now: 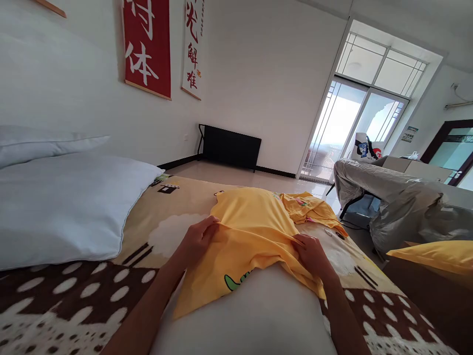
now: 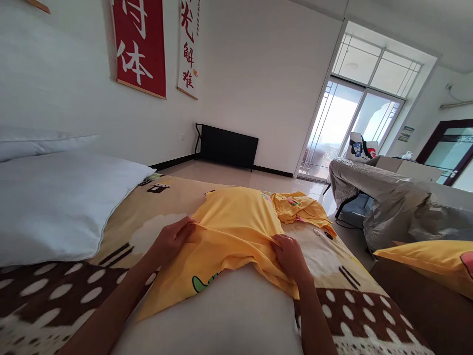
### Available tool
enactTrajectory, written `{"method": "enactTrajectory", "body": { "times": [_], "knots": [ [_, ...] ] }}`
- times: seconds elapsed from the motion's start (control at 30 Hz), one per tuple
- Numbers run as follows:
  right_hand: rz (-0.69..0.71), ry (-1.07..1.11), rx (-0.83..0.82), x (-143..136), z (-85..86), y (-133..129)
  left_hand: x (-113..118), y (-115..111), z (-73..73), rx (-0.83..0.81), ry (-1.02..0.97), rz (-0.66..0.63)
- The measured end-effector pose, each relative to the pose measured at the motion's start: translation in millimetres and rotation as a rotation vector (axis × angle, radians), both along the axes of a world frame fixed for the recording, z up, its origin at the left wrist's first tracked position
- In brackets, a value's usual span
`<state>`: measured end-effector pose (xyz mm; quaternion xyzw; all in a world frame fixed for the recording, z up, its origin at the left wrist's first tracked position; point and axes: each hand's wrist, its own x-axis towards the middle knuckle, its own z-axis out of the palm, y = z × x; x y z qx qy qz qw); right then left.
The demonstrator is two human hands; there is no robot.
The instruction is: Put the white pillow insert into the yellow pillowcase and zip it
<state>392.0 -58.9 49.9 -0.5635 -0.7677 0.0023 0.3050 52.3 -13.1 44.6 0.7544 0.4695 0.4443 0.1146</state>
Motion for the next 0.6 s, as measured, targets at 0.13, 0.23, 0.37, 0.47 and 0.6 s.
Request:
{"method": "enactTrajectory", "body": {
  "times": [0.13, 0.23, 0.37, 0.47, 0.6],
  "knots": [
    [-0.053, 0.061, 0.333, -7, -7.9, 9, 14, -3, -3.6, 0.093, -0.152, 0.163],
    [0.04, 0.167, 0.418, -15, -18.2, 16, 22, 1, -11.5, 0.094, -0.167, 0.158],
    [0.047, 0.326, 0.297, -22, -31.2, 22, 27, 3, -18.9, 0.07, -0.163, 0.143],
    [0.008, 0.431, 0.261, -24, -38.5, 26, 29, 1, -21.4, 0.073, -0.16, 0.163],
    [-0.015, 0.458, 0.23, -23, -41.8, 31, 23, 1, -17.4, 0.034, -0.074, 0.114]
  ]
}}
